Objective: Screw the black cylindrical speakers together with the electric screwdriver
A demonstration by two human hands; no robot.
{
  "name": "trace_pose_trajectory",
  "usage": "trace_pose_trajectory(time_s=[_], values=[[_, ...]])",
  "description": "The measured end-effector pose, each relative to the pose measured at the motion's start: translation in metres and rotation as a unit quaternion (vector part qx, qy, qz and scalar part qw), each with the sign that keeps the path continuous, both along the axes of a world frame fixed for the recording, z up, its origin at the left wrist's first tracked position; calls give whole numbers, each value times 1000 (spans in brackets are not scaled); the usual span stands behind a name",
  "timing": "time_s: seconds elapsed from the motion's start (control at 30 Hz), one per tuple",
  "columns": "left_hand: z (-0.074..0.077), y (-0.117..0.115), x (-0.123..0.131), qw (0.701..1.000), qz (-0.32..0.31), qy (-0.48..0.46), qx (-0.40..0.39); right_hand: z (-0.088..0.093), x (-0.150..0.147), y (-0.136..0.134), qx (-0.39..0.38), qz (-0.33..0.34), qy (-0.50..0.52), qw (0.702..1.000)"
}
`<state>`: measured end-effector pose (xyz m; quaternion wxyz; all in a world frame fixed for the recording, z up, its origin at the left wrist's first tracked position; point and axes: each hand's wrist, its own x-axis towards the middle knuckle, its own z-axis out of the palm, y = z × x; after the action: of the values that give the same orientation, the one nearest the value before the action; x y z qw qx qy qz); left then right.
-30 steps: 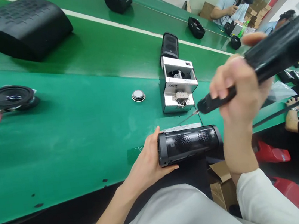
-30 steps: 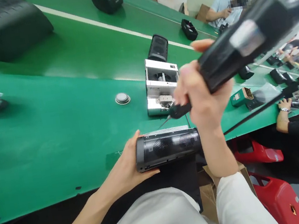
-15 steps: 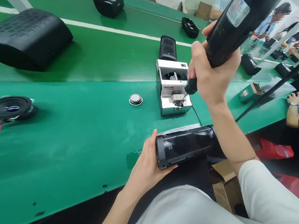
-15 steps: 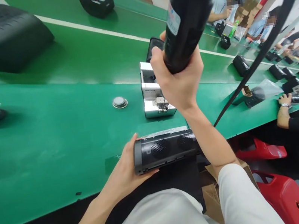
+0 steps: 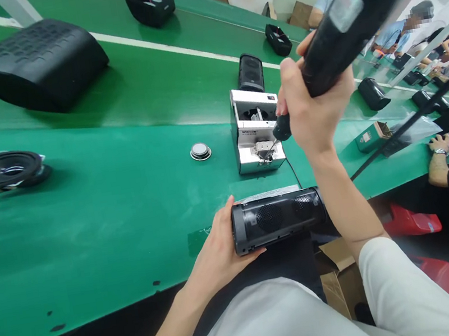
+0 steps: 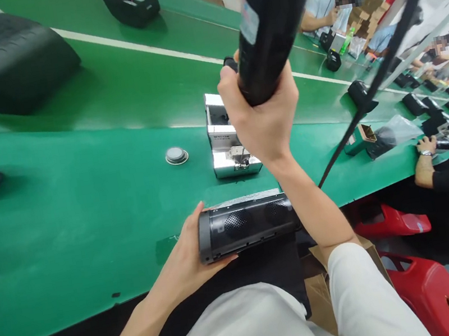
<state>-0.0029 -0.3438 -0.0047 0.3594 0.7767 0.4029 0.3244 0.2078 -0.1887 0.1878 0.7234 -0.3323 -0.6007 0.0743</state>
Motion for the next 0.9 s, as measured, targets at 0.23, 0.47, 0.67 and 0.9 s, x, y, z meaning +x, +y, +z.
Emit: trace_pose_trajectory(time_s=[0.23, 0.47, 0.67, 0.9], values=[[-5, 0, -1, 1000, 3, -9, 4, 1, -5, 1, -17, -6, 7, 1000], [-8, 0, -2, 1000, 11, -6, 13, -4, 0, -7, -61, -6, -43, 997], [-6, 0, -1, 1000, 14, -4, 23, 9, 10, -44, -42, 21, -25, 999], [-9, 0, -2, 1000, 17, -9, 25, 45, 40, -96, -82, 1, -16, 996]])
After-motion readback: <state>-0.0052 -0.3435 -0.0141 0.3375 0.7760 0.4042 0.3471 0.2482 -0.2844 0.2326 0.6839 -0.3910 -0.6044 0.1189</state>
